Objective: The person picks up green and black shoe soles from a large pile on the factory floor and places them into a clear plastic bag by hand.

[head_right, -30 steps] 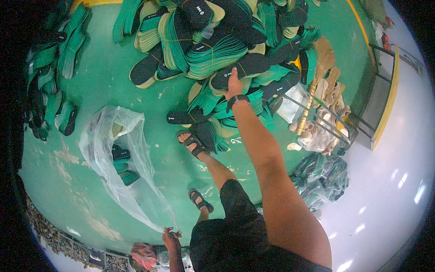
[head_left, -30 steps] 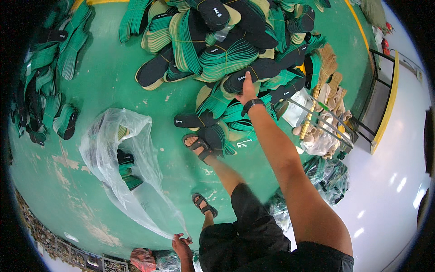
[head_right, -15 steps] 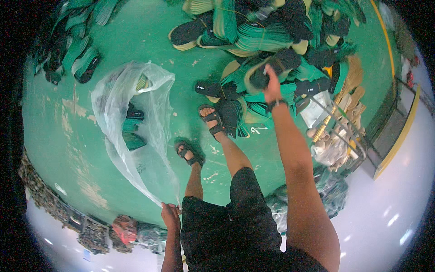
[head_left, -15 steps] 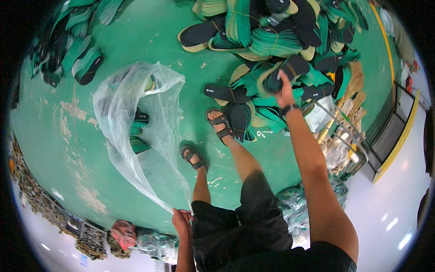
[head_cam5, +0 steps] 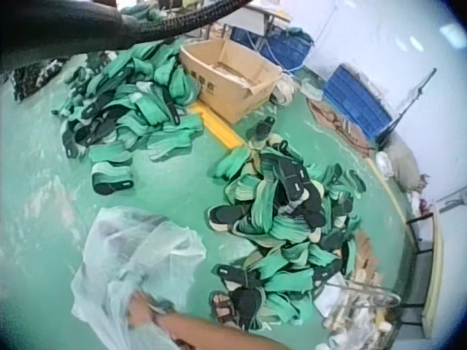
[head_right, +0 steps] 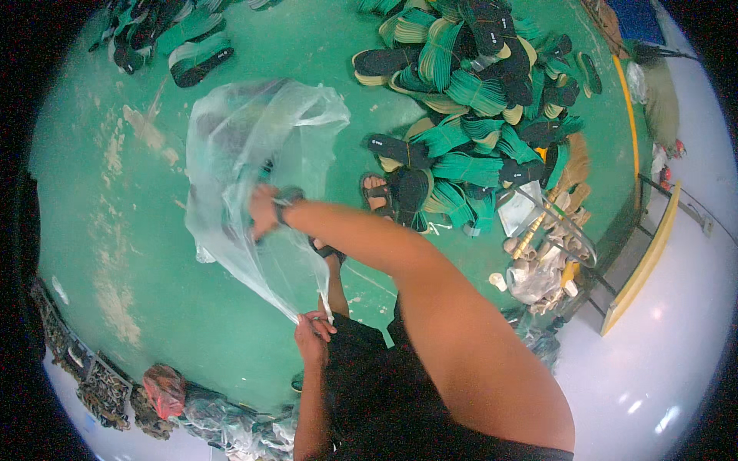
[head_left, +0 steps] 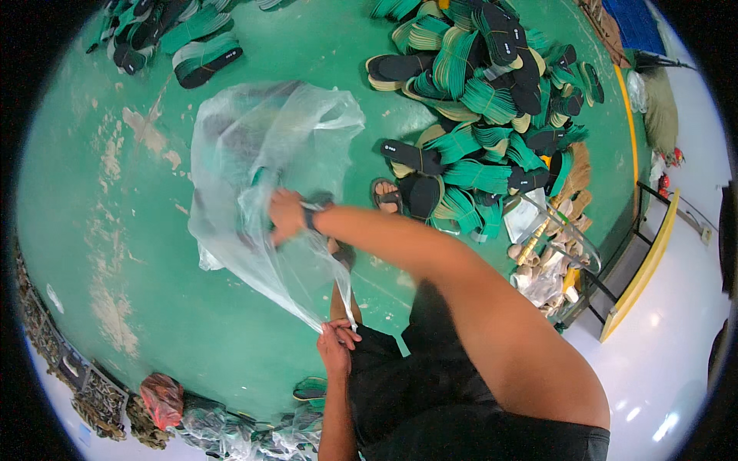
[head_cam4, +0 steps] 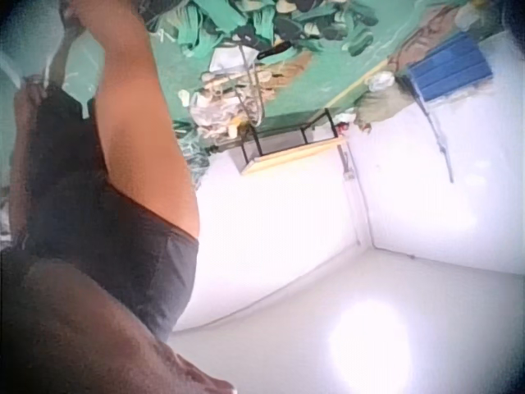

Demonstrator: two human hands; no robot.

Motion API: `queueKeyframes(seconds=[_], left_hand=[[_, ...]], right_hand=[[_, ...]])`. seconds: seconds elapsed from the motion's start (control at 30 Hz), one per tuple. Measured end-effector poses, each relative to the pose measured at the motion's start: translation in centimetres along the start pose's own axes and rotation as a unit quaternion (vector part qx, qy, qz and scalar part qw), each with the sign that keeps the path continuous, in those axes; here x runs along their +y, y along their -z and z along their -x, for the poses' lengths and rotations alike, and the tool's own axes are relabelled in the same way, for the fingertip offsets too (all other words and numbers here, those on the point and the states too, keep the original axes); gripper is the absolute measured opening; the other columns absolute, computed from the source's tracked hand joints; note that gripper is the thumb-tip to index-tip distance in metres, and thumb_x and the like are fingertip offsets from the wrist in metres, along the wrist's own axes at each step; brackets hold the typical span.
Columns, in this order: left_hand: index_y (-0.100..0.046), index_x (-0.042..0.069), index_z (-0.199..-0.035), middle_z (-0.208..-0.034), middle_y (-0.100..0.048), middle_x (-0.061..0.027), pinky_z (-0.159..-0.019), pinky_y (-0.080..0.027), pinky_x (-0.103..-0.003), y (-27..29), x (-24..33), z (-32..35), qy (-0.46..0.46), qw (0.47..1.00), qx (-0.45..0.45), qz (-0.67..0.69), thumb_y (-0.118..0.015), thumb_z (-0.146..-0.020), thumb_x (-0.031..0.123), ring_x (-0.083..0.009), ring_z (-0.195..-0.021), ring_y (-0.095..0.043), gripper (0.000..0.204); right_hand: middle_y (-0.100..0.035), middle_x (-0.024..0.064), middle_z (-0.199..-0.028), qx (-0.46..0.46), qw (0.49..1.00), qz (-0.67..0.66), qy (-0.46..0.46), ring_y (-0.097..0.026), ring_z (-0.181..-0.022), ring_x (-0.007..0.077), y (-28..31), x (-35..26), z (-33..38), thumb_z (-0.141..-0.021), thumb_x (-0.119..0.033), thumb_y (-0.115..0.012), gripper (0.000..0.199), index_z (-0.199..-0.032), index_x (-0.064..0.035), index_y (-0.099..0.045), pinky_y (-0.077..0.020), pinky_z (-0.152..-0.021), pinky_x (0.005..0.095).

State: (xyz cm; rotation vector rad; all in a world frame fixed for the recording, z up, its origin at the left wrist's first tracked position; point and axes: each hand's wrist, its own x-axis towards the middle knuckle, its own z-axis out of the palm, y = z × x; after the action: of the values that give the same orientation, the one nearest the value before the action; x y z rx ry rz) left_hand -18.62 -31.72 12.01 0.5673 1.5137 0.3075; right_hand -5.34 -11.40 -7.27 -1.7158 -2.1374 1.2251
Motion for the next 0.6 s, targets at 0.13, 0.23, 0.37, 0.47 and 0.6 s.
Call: queueKeyframes(seconds=[0.13, 0.23, 0.37, 0.47, 0.6], left_hand=[[-0.055, -0.003, -0.085, -0.045, -0.04, -0.0018, -0.047, -0.039, -0.026, 2.3, 0.3, -0.2, 0.038, 0.999, -0.006, 0.012, -0.034, -0.098, 0.037, -0.0124, -0.039, -0.04, 0.047], [-0.056, -0.003, -0.08, -0.046, -0.041, -0.0022, -0.04, -0.034, -0.023, 5.8, 1.5, -1.7, -0.015, 0.997, 0.032, 0.072, -0.044, -0.097, 0.028, -0.01, -0.037, -0.036, 0.038], [-0.056, -0.002, -0.085, -0.049, -0.044, -0.0018, -0.042, -0.035, -0.022, 4.2, 2.9, -2.1, -0.01, 0.999, -0.035, 0.019, -0.048, -0.095, 0.024, -0.0089, -0.039, -0.04, 0.029], [-0.055, -0.002, -0.09, -0.055, -0.05, -0.0039, -0.06, -0.044, -0.028, 3.6, 4.1, -3.0, -0.051, 0.996, -0.062, 0.043, -0.046, -0.096, 0.025, -0.0146, -0.056, -0.054, 0.029], [-0.053, -0.003, -0.102, -0.058, -0.052, -0.0051, -0.073, -0.047, -0.033, 1.8, 5.9, -4.5, -0.061, 0.997, -0.04, 0.011, -0.043, -0.097, 0.024, -0.0175, -0.066, -0.058, 0.03]], right_hand=[[-0.057, 0.0203, -0.111, 0.002, 0.98, 0.195, -0.038, -0.045, -0.11, 0.036, 7.6, 4.7, -8.7, -0.066, -0.043, -0.064, 0.053, -0.099, -0.0012, -0.065, -0.0384, -0.091, 0.0448], [-0.054, 0.0203, -0.118, 0.118, 0.965, 0.231, -0.025, -0.043, -0.116, 0.032, 13.6, 2.8, -6.7, -0.072, -0.026, -0.058, 0.048, -0.11, 0.0026, -0.058, -0.0367, -0.093, 0.0444], [-0.051, 0.0183, -0.122, 0.265, 0.93, 0.251, -0.032, -0.044, -0.116, 0.0296, 15.5, 7.3, -2.8, -0.074, -0.017, -0.054, 0.042, -0.11, 0.0036, -0.057, -0.037, -0.093, 0.045], [-0.058, 0.0122, -0.109, 0.234, 0.963, 0.134, 0.029, -0.052, -0.102, 0.0269, 17.2, 8.0, 1.1, -0.073, -0.019, -0.057, 0.028, -0.095, -0.0037, -0.061, -0.0432, -0.084, 0.0419], [-0.061, 0.0166, -0.097, 0.291, 0.947, -0.065, -0.117, -0.056, -0.092, 0.0339, 16.6, 12.0, 6.9, -0.075, -0.022, -0.056, 0.033, -0.103, -0.004, -0.056, -0.0453, -0.081, 0.0441]])
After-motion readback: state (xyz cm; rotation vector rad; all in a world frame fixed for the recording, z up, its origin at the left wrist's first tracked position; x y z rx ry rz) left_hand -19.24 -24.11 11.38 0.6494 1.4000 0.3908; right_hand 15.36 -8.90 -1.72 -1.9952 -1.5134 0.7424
